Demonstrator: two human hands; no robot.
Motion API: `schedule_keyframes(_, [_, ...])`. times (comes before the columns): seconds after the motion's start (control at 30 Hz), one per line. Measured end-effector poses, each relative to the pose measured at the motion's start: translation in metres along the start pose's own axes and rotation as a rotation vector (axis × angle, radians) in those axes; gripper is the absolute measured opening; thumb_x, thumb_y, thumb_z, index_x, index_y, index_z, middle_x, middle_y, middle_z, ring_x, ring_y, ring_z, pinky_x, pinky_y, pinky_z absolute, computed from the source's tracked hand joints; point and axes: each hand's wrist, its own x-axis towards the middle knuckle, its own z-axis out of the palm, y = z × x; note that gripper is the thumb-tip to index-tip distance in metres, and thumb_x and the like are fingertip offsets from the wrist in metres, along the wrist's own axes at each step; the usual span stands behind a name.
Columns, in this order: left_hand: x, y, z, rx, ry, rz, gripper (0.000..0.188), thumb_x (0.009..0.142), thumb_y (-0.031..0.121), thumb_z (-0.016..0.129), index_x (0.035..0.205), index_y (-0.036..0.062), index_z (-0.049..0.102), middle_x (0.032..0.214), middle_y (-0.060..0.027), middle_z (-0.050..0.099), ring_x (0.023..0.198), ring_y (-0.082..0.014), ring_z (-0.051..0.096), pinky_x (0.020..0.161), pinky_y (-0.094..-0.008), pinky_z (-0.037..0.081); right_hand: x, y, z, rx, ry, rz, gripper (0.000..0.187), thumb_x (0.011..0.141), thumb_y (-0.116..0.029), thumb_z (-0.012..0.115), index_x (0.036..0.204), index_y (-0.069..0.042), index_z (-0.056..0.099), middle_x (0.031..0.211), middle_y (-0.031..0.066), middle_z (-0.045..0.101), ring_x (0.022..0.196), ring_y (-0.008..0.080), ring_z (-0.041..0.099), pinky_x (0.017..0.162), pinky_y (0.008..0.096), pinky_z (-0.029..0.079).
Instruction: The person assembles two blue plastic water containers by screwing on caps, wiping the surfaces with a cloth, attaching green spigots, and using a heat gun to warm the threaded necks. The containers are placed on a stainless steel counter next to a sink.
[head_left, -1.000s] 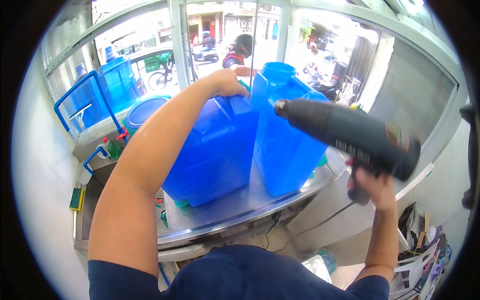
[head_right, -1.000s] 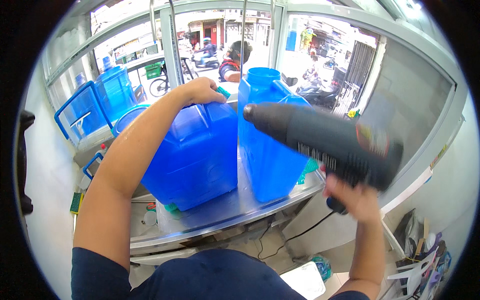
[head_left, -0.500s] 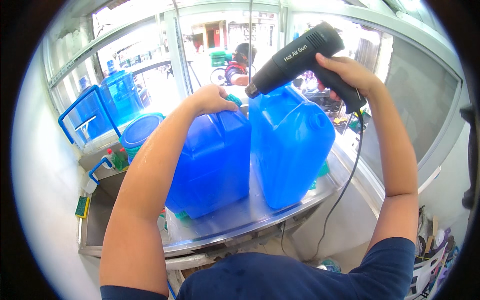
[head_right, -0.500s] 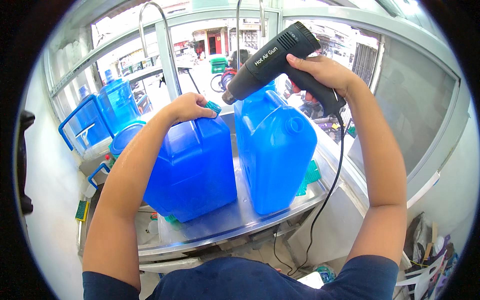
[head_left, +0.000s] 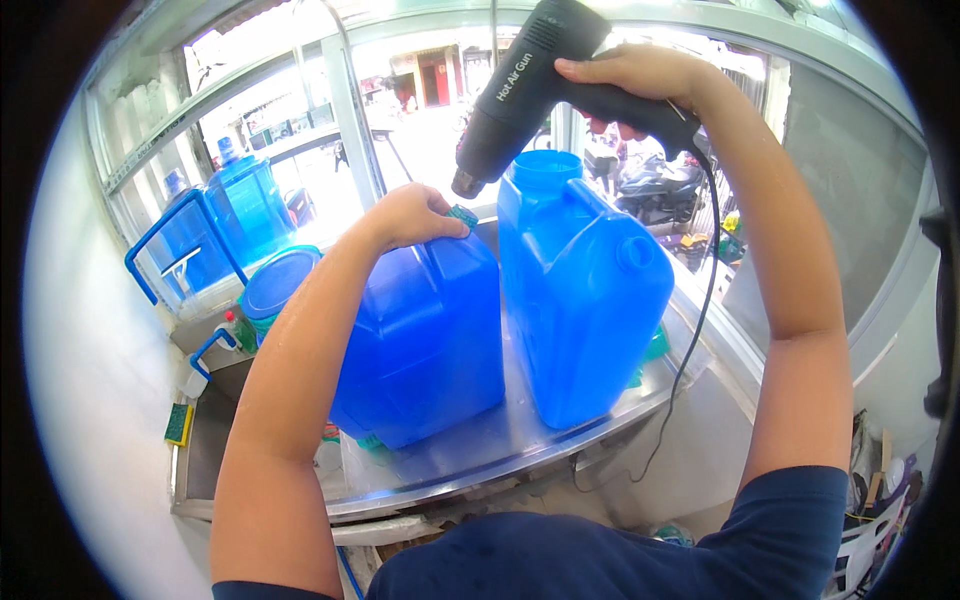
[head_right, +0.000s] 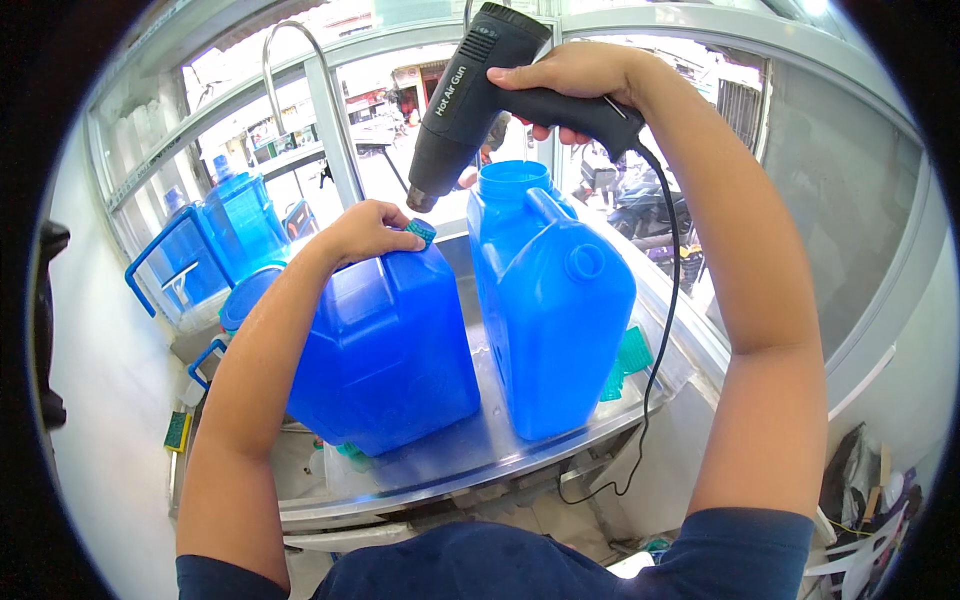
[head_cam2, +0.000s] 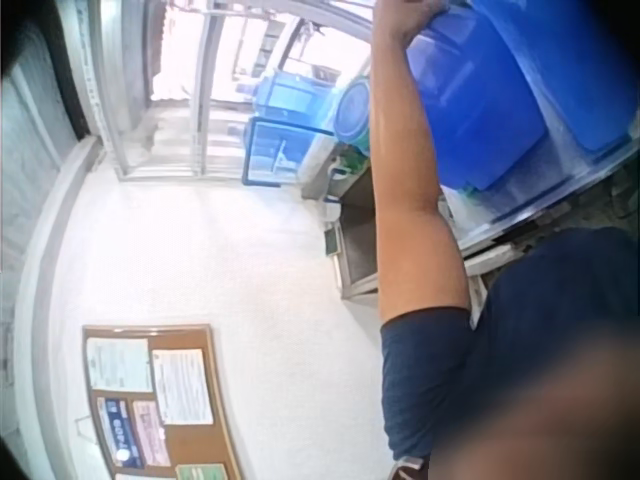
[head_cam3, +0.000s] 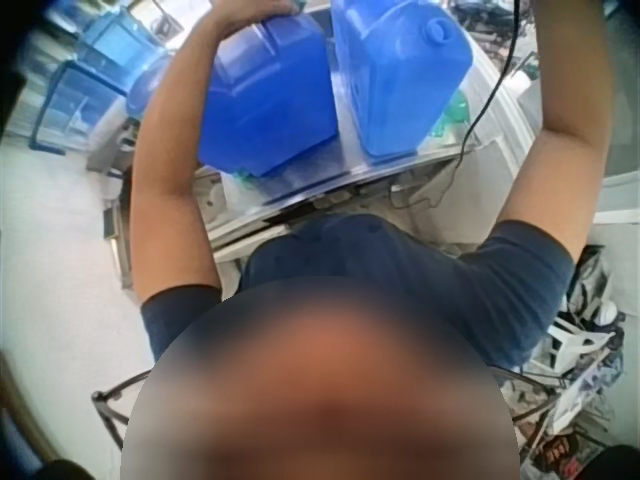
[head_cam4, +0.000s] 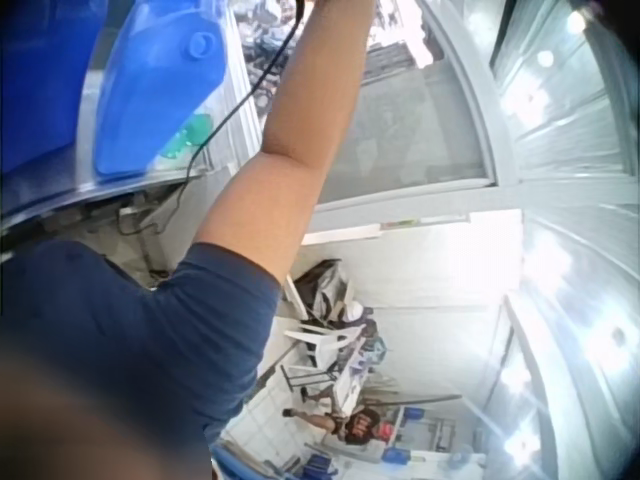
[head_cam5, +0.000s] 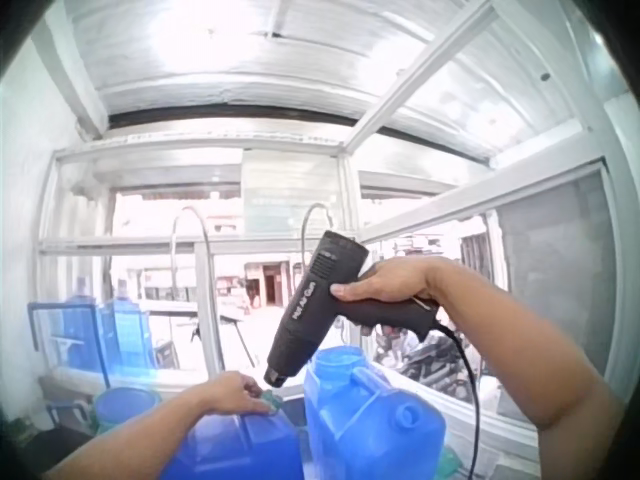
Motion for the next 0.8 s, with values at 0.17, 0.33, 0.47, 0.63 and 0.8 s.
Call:
schedule_keyframes(0.17, [0.000, 0.000, 0.001, 0.010, 0.047, -0.023, 0.054, 0.067, 0.041, 0.082, 0.099, -0.0025, 0.073, 0.093, -0.0172, 0.072, 0.089, -0.0264, 0.069, 0.083, -0.0348, 0.052, 0.028, 0.003, -0.001, 0.022, -0.089, 0.019, 0.064, 0.088, -0.064, 0.060, 0.092, 0.000, 0.064, 0.070, 0.0106, 0.065, 0.047, 0.0125, 0.061, 0.043, 0.0254, 0.053])
schedule_keyframes(0.33, [0.001, -0.001, 0.003, 0.032, 0.127, -0.051, 0.072, 0.063, 0.041, 0.085, 0.113, -0.0059, 0.064, 0.106, -0.0218, 0.068, 0.101, -0.0291, 0.066, 0.087, -0.0359, 0.051, 0.047, 0.025, 0.002, 0.076, -0.133, 0.068, 0.064, 0.088, -0.064, 0.060, 0.090, -0.001, 0.063, 0.071, 0.0116, 0.066, 0.046, 0.0125, 0.060, 0.043, 0.0255, 0.053])
schedule_keyframes(0.47, [0.001, -0.009, 0.004, -0.078, 0.101, -0.050, 0.086, 0.062, 0.037, 0.086, 0.129, -0.0062, 0.051, 0.116, -0.0261, 0.062, 0.108, -0.0332, 0.062, 0.092, -0.0367, 0.050, 0.039, 0.051, -0.005, 0.169, -0.245, 0.123, 0.063, 0.088, -0.066, 0.058, 0.087, -0.003, 0.063, 0.069, 0.0102, 0.065, 0.045, 0.0132, 0.060, 0.041, 0.0255, 0.052])
schedule_keyframes(0.63, [-0.005, 0.000, -0.006, -0.464, 0.222, -0.043, 0.079, 0.075, 0.025, 0.079, 0.141, 0.0026, 0.042, 0.132, -0.0293, 0.053, 0.128, -0.0335, 0.050, 0.105, -0.0391, 0.040, 0.017, 0.061, -0.010, 0.316, -0.211, 0.152, 0.060, 0.089, -0.063, 0.059, 0.088, -0.003, 0.063, 0.069, 0.0095, 0.065, 0.045, 0.0128, 0.060, 0.040, 0.0252, 0.051])
schedule_keyframes(0.8, [-0.075, 0.032, -0.050, -0.496, 0.472, 0.273, 0.040, 0.096, 0.027, 0.062, 0.125, -0.0004, 0.061, 0.115, -0.0097, 0.066, 0.109, -0.0165, 0.057, 0.096, -0.0307, 0.043, 0.012, 0.036, -0.003, 0.210, -0.076, 0.049, 0.061, 0.089, -0.062, 0.060, 0.091, -0.002, 0.065, 0.071, 0.0093, 0.067, 0.048, 0.0126, 0.063, 0.042, 0.0242, 0.053])
